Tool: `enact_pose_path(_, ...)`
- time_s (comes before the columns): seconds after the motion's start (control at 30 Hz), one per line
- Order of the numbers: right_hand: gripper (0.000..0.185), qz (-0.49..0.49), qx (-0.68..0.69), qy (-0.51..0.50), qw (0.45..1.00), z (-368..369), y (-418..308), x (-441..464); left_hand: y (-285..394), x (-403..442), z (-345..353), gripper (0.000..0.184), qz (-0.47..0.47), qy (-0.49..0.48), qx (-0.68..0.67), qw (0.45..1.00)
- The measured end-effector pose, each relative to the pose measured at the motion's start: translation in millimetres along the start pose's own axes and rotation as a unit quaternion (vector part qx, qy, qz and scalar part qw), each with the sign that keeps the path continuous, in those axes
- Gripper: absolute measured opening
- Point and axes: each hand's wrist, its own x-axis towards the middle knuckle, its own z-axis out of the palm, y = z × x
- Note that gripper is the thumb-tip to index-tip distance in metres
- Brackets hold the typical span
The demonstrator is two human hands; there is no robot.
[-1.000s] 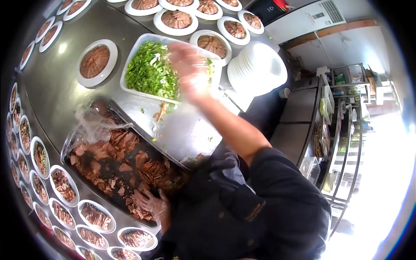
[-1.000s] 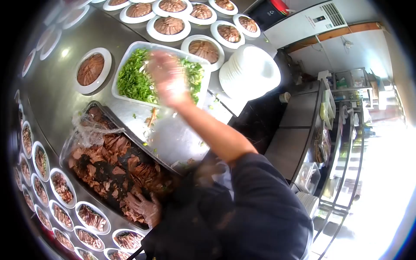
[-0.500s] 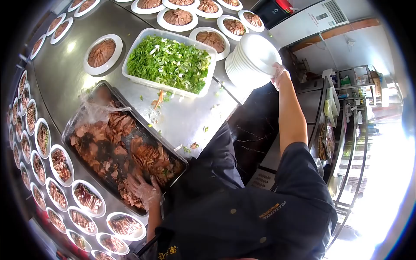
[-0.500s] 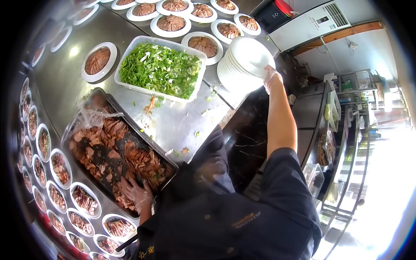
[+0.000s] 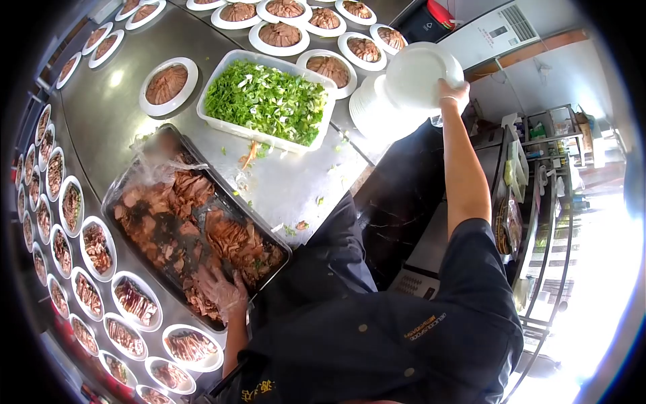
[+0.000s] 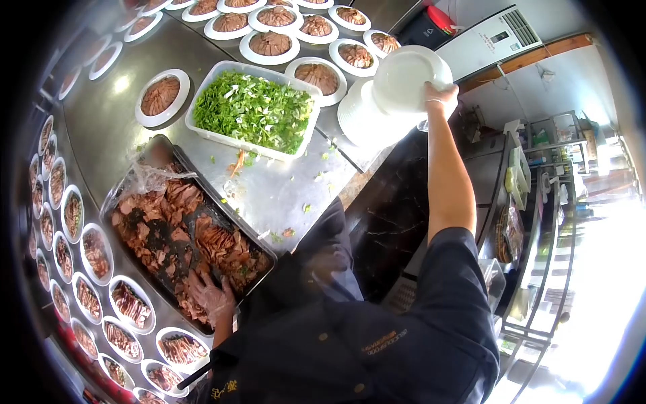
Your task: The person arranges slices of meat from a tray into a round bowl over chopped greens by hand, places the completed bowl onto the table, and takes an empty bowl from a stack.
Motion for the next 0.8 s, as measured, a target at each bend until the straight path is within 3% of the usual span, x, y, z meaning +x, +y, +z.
enact_pose_path(0.07,0.067,-0.107,-0.125,-0.030,0.986,-24.0,-37.5,-16.2,-1.8,0.4,-0.7,0.079,0.002,-0.022,0.008,1.000)
enact_pose_path(0.23,0.059,-0.427,-0.130,-0.099,0.889,-23.9,-39.0,-29.3,-2.4,-1.6,6.5,0.078,-0.025,-0.022,0.010,0.999)
enact_pose_path(0.37,0.059,-0.391,-0.128,-0.089,0.907,-28.4,-33.7,-52.6,-8.2,-3.5,13.1,0.075,-0.019,-0.004,-0.010,1.000)
enact_pose_path(0.53,0.062,-0.122,-0.135,-0.011,0.983,-85.0,-36.2,-124.4,-1.2,-2.1,-1.9,0.067,-0.032,0.015,-0.021,0.999)
enact_pose_path(0.6,0.060,-0.066,0.034,-0.026,0.997,-92.9,26.8,-123.5,-0.5,-0.9,-6.5,0.070,-0.028,0.000,-0.031,0.999)
enact_pose_path(0.67,0.056,0.114,0.257,-0.129,0.951,-116.4,43.5,-166.6,3.0,-1.5,-12.8,0.071,-0.003,0.027,-0.032,0.999)
enact_pose_path(0.73,0.056,0.260,0.301,-0.218,0.891,-113.7,93.8,-205.3,21.1,3.5,-29.2,0.072,0.044,0.059,-0.010,0.997)
enact_pose_path(0.8,0.051,0.380,0.241,-0.244,0.859,-109.7,102.0,-273.5,36.1,9.9,-37.7,0.068,0.087,0.084,-0.027,0.992)
